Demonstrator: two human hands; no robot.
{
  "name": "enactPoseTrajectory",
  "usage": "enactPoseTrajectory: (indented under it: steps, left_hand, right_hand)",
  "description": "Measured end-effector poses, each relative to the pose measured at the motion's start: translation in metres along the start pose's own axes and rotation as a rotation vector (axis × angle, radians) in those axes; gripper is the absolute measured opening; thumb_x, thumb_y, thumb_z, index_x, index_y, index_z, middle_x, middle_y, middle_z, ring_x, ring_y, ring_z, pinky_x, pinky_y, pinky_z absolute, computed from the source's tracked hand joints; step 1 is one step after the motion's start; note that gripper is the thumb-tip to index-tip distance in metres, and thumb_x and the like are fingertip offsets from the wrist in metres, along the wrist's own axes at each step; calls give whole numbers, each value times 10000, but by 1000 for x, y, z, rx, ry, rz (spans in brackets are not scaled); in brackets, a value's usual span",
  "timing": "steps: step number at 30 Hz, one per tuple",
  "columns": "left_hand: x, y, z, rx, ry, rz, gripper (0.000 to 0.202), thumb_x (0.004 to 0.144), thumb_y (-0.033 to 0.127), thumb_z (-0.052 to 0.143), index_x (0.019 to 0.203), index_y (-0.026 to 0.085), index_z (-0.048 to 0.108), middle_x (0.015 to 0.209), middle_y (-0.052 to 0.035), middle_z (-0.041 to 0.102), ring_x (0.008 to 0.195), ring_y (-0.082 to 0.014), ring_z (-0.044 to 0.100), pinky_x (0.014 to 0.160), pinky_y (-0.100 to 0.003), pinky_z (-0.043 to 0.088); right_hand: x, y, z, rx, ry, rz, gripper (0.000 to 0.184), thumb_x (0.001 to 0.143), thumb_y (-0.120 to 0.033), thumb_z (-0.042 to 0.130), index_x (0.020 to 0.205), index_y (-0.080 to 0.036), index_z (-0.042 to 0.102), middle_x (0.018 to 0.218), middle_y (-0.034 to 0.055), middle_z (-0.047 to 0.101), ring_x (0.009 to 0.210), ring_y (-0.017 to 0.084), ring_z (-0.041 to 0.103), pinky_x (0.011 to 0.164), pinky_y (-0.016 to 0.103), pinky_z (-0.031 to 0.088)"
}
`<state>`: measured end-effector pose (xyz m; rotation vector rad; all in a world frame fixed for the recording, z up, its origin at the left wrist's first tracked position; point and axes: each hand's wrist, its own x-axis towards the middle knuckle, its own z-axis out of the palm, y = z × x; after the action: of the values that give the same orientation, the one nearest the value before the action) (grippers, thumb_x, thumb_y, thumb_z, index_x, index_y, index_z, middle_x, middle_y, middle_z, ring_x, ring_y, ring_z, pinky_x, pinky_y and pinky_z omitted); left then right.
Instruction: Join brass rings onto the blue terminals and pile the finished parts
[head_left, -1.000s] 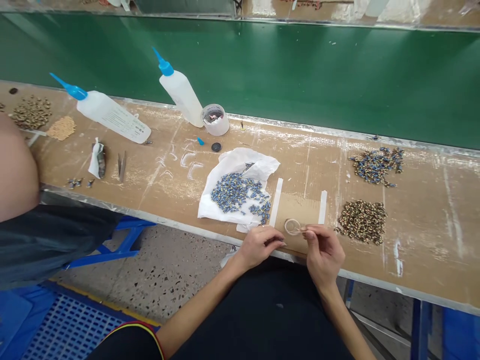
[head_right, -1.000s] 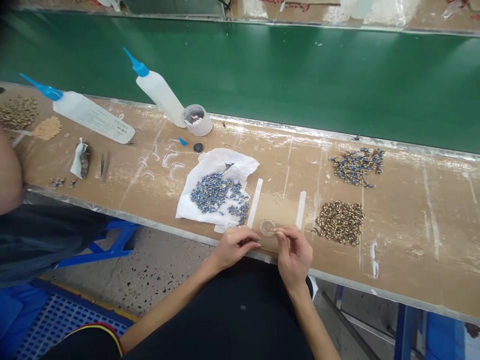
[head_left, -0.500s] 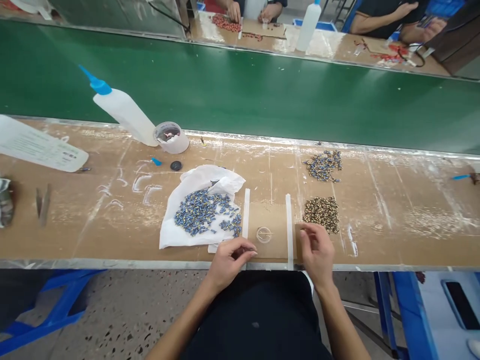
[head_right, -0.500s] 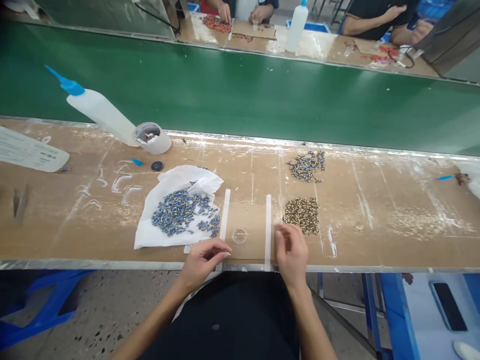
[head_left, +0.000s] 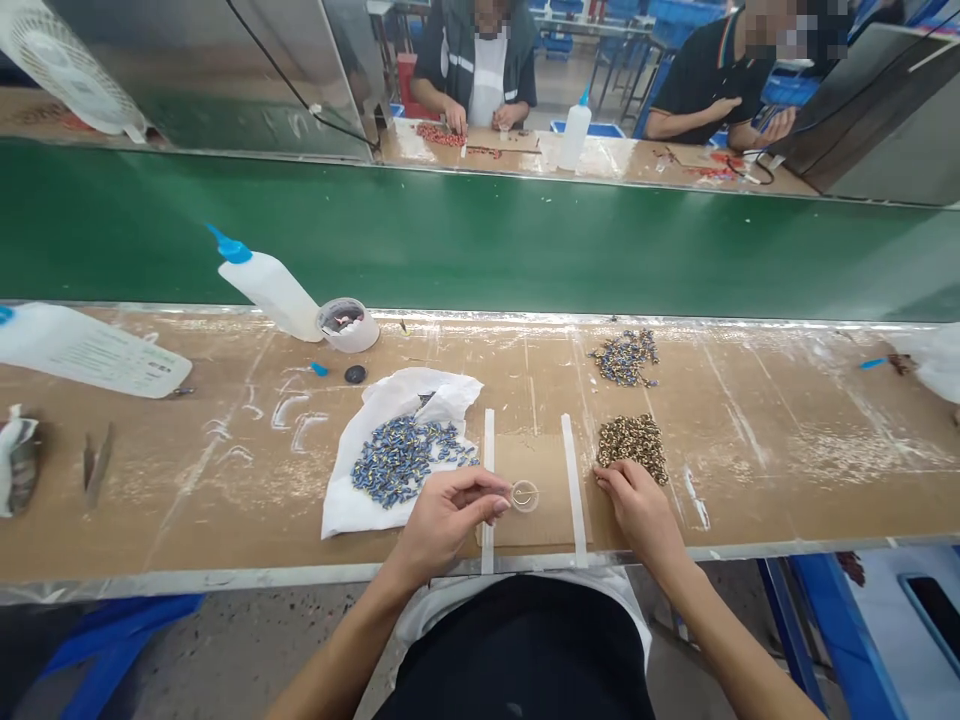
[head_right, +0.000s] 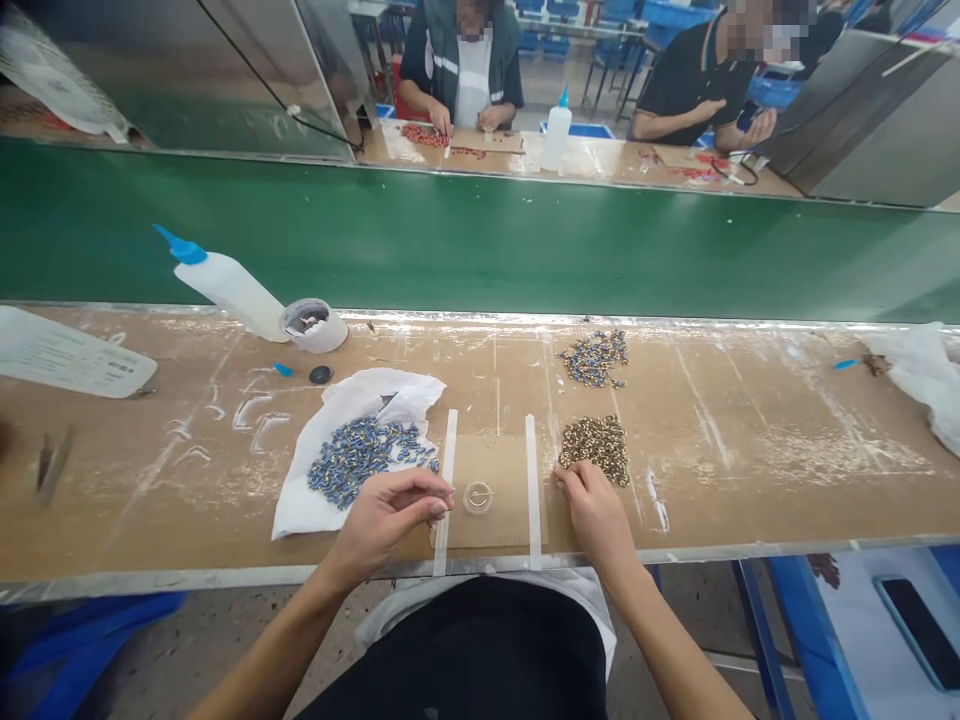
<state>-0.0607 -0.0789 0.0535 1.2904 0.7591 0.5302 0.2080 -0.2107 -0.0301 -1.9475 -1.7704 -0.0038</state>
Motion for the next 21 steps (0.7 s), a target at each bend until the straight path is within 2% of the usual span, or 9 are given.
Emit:
enactPoseTrajectory:
  steps: [2, 4, 7, 11, 14, 17, 21]
  left_hand:
    - [7, 10, 0, 18, 17, 40, 191, 781, 300, 745, 879, 136, 752, 777, -64, 719, 658, -135, 641, 590, -222, 545]
    - [13, 21, 2, 36, 83, 94, 175, 801, 286, 729, 895, 141, 759, 799, -65, 724, 679, -137, 655, 619, -226, 561]
    - [15, 34, 10, 41, 161, 175, 168, 845, 271, 687, 946, 156, 758, 821, -58, 725, 697, -135, 666, 665, -238, 577]
    - [13, 46, 27, 21, 149, 213, 179, 883, 248, 642, 997, 159, 747, 858, -60, 724, 751, -149, 685, 710, -259, 592]
    - [13, 53, 42, 36, 176, 210, 172, 874, 242, 656, 993, 149, 740, 873, -64, 727, 757, -147, 685, 724, -255, 591]
    - [15, 60, 56, 26, 224, 207, 163, 859, 251, 680, 973, 142, 720, 857, -62, 728, 750, -144, 681, 726, -249, 585]
    - [17, 69, 70, 30, 261, 253, 150, 862, 253, 677, 956, 139, 702, 849, -57, 707, 750, -136, 664, 727, -241, 570]
  right_hand:
    - [4, 1, -1, 2, 10, -19, 226, 976, -251, 464, 944, -208, 683, 851, 81, 632, 811, 221, 603, 703, 335, 498]
    - [12, -2, -6, 14, 24, -33, 224, 973, -242, 466, 912, -206, 678, 864, 85, 651, 820, 226, 617, 702, 337, 501]
    - [29, -17, -27, 112, 58, 4, 221, 983, -244, 453, 954, -205, 669, 873, 68, 676, 818, 211, 641, 702, 328, 511]
    - [60, -56, -69, 535, 110, 225, 180, 942, -322, 559, 995, -234, 706, 872, 43, 706, 745, 187, 663, 646, 298, 521]
    - [78, -86, -91, 761, 83, 182, 178, 924, -320, 590, 1001, -240, 729, 876, 49, 703, 745, 183, 661, 622, 289, 520]
    - [87, -103, -97, 914, 73, 145, 196, 933, -294, 579, 1055, -250, 726, 853, 45, 684, 755, 174, 645, 630, 284, 525]
    - [93, -106, -96, 1048, 92, 184, 192, 917, -296, 605, 1046, -236, 733, 872, 51, 678, 789, 173, 649, 681, 292, 552]
